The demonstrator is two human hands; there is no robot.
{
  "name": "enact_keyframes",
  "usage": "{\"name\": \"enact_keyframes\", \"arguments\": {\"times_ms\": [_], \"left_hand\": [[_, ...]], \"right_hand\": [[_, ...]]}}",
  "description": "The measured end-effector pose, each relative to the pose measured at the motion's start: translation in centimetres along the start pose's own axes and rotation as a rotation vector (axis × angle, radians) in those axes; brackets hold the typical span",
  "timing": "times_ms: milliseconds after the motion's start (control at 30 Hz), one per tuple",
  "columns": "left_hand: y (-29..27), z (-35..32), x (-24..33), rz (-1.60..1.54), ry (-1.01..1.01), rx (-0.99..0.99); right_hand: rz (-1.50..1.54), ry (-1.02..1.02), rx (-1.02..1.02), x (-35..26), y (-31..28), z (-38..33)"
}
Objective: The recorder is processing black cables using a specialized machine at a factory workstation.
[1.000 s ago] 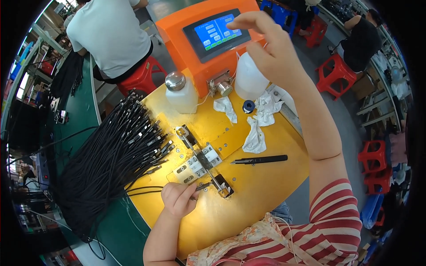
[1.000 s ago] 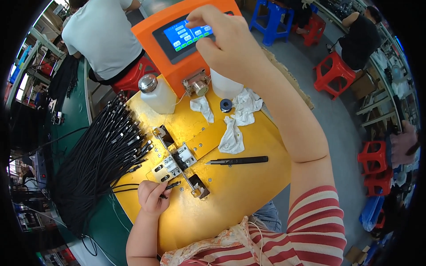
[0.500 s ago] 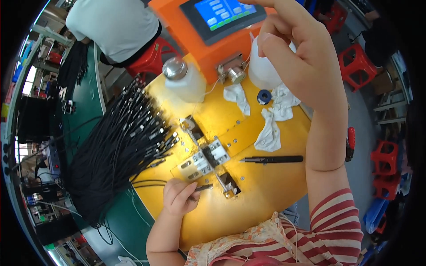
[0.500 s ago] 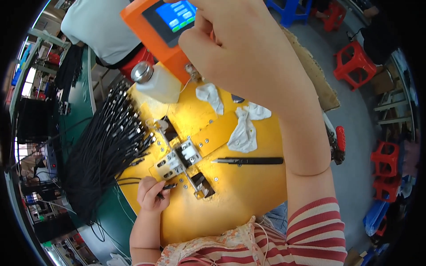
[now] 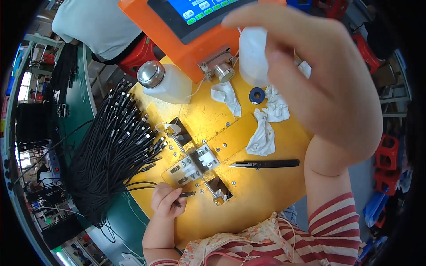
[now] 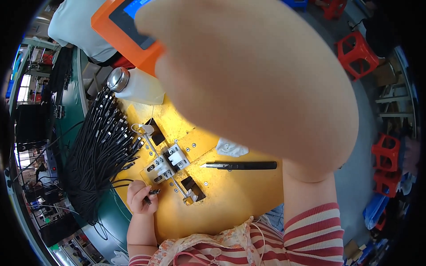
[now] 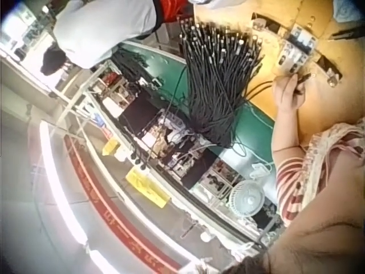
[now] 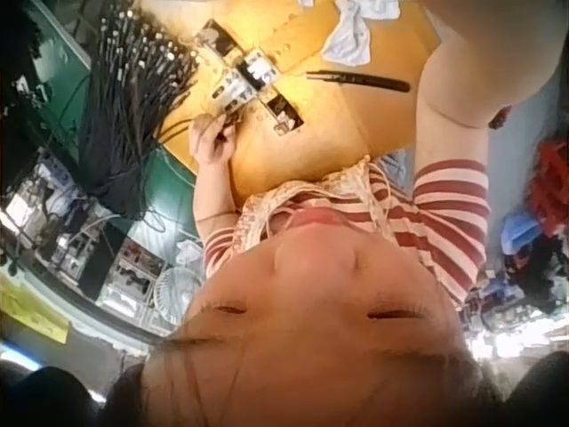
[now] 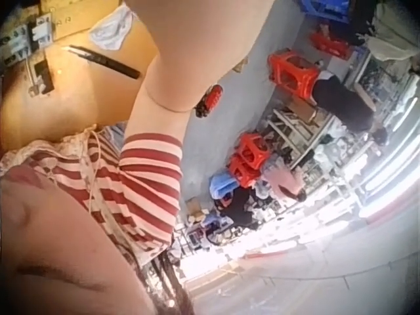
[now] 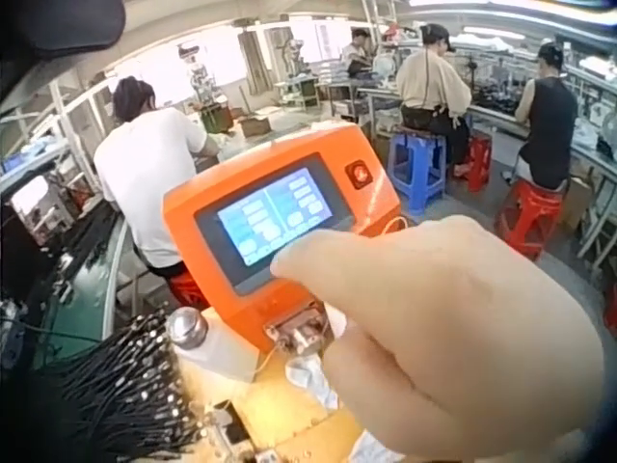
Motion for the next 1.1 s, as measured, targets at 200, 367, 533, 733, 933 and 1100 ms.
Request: {"name": "enact_keyframes", "arguments": {"times_ms": [200,367,533,733,933,1100], "left_hand": [[-0.3,-0.2,0.1,0.003,-0.003,0.026],[-0.3,0.1,0.1,0.011,0.030,0.065],[-0.2,0.0,0.0,0.015,0.044,0.070],[-0.1,0.4,0.2,-0.019,0.047,0.043],[-0.2,-0.2,0.3,0.018,0.000,0.047],[0.1,-0.1,-0.1,-0.009,-0.003,0.045]], "right_hand": [[-0.353,-0.433,0.138,1.2,2.9,-1.3],[-0.526,-0.320,-0.010,1.8,5.0,-0.4],[-0.628,-0.024,-0.312,2.4,8.5,2.1],[-0.623,0.055,-0.285,3.1,9.5,3.2],[-0.387,-0.409,0.110,0.7,6.6,4.1],[-0.551,-0.453,0.584,1.8,4.3,4.9]]}}
Point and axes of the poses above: each hand's wrist, its own z-axis towards the middle knuckle, its own y-axis out of the palm, x = y × z, the point moved 3 cm from there along z, towards the middle knuckle, and after that the axes turned 9 degrees about -x, right-handed, at the moved point
